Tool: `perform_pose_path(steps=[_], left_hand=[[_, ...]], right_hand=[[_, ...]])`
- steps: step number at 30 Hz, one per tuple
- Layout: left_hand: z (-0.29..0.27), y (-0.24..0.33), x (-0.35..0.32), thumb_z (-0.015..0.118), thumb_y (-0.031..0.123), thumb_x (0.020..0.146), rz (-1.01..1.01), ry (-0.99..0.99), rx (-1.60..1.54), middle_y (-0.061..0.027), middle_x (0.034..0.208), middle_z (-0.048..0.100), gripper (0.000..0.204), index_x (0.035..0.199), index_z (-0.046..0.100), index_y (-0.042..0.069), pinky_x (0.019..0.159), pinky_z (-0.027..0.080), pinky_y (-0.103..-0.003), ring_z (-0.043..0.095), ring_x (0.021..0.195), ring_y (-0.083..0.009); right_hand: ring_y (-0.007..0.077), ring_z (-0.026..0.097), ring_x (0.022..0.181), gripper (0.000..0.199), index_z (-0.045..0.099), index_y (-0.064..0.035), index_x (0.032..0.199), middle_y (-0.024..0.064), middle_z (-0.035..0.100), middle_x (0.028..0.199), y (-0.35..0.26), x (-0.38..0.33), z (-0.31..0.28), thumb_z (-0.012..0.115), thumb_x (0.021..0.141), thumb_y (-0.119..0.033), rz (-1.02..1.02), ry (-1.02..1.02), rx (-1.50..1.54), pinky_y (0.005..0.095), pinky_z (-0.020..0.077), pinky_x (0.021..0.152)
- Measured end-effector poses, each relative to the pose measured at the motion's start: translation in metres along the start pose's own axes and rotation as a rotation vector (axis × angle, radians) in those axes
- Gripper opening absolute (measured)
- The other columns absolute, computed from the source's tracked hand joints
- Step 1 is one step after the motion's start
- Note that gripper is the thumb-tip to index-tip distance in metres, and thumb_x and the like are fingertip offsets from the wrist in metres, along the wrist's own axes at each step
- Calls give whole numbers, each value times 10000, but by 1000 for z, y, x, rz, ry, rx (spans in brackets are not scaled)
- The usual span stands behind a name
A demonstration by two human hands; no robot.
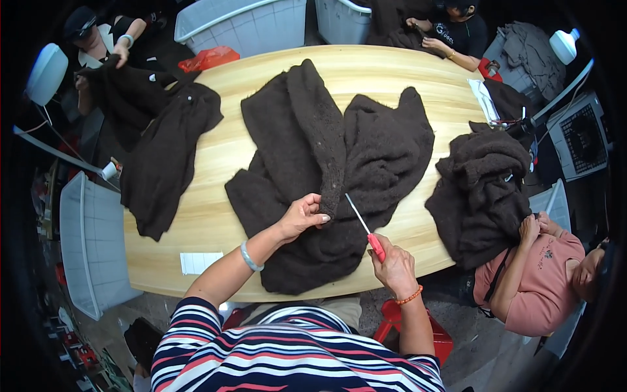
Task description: Trimming loose threads from finished garments using scissors.
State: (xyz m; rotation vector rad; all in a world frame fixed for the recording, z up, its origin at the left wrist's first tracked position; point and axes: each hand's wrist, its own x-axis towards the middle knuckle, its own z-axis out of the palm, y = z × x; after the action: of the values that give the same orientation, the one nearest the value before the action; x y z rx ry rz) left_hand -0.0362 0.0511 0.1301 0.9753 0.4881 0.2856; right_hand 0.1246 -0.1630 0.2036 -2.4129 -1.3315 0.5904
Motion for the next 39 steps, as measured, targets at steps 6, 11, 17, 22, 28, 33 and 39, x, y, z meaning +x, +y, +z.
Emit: perform_pose_path(steps=[6, 11, 17, 22, 28, 33, 39], left_hand=[[-8, -86, 19, 679, 59, 874, -4, 217, -180, -25, 853, 662, 147, 1004, 619, 25, 680, 499, -249, 614, 749, -104], [-11, -102, 16, 676, 84, 884, 77, 310, 2, -34, 828, 673, 86, 911, 649, 6, 671, 508, -243, 613, 708, -102], [-3, -108, 22, 689, 88, 876, 88, 353, -27, -32, 801, 668, 110, 882, 655, -17, 650, 505, -225, 610, 696, -88], [-9, -108, 14, 691, 96, 878, 84, 334, 0, -23, 777, 666, 114, 853, 665, -12, 626, 510, -231, 610, 666, -92], [-13, -48, -4, 740, 333, 849, -323, 207, 198, -125, 834, 702, 360, 871, 671, -20, 601, 543, -254, 673, 702, -157], [-48, -7, 18, 714, 456, 848, -191, 532, 71, -27, 799, 627, 419, 946, 631, 57, 531, 491, -233, 602, 618, -109], [-53, -11, 76, 773, 220, 825, -161, 545, -193, 36, 681, 553, 226, 860, 568, 131, 450, 403, -223, 528, 511, -85]], right_hand=[[382, 661, 680, 339, 602, -120, 1159, 207, 650, 698, -12, -32, 4, 641, 838, -221, -81, -206, -106, 470, 519, 645], [366, 665, 641, 218, 617, -85, 1032, 200, 646, 669, -19, -44, 0, 595, 874, -233, -113, -246, -189, 470, 529, 607], [366, 663, 645, 188, 605, -69, 950, 200, 642, 661, -11, -4, 0, 606, 865, -236, -148, -150, -202, 468, 526, 612], [375, 663, 668, 198, 609, -81, 989, 208, 647, 685, -5, -26, -8, 615, 860, -231, -175, -316, -178, 473, 525, 638], [375, 650, 742, 281, 583, -114, 1119, 200, 637, 746, 2, -21, -3, 622, 851, -189, -99, -186, -51, 484, 517, 674], [371, 646, 751, 292, 581, -121, 1123, 198, 639, 763, 3, -17, -8, 632, 841, -178, -87, -162, -72, 478, 515, 685], [373, 649, 742, 276, 584, -115, 1106, 200, 638, 743, -10, 4, -15, 637, 842, -176, -133, -111, -60, 477, 515, 673]])
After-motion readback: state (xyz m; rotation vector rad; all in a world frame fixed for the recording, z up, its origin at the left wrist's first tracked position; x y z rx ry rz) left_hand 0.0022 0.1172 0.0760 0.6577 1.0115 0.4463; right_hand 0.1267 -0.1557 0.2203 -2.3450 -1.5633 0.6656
